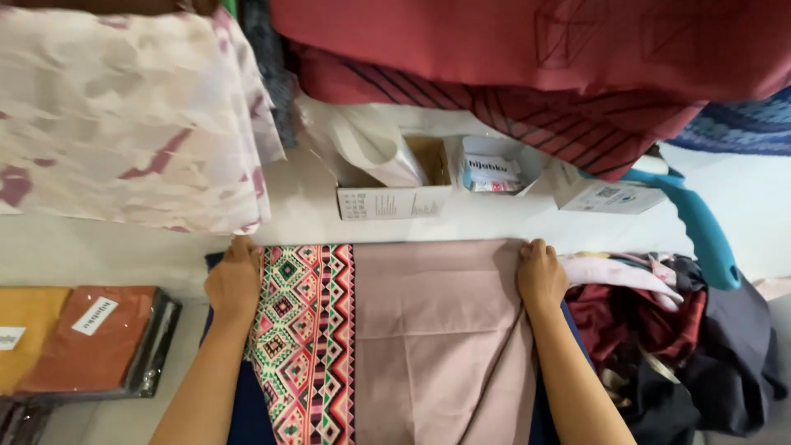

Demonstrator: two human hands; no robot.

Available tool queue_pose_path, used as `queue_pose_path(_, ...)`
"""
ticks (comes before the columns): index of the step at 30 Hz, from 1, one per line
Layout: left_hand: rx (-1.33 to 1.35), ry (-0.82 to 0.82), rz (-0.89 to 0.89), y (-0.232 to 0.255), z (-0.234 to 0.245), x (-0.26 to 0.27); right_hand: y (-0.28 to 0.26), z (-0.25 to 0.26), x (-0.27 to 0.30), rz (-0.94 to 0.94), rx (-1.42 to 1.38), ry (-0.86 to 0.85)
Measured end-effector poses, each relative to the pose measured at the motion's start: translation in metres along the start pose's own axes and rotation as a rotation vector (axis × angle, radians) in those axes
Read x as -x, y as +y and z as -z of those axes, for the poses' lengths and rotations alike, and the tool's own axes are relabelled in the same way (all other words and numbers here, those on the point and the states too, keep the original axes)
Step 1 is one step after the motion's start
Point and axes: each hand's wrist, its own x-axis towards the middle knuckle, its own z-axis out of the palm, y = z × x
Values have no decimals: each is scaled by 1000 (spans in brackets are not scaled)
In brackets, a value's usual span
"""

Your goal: The person unfolds a patterned garment, cleans it using a lint roller, and then folds it neatly.

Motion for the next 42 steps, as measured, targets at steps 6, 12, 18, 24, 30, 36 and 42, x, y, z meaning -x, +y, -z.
queue_pose_path(6,0,36,-5,4,16,-3,3,3,-11,-154,125,-118)
queue_pose_path(12,462,188,157,-22,103,37,50,103,27,-433,-489,-18)
queue_pose_path(18,280,-592,339,-44,193,184,46,233,202,-256,-541,-433)
queue_pose_path(24,490,-824,620,-11,235,261,16,249,269,-467,-671,-737)
queue_pose_path(30,473,-795,443,8,246,286,-8,243,279,-628,-949,-559)
queue_pose_path(36,357,-802,390,17,251,298,53,196,285,-751,-1344,-254)
queue_pose_path(42,533,-725,399,16,245,314,92,223,276,-804,-1590,87)
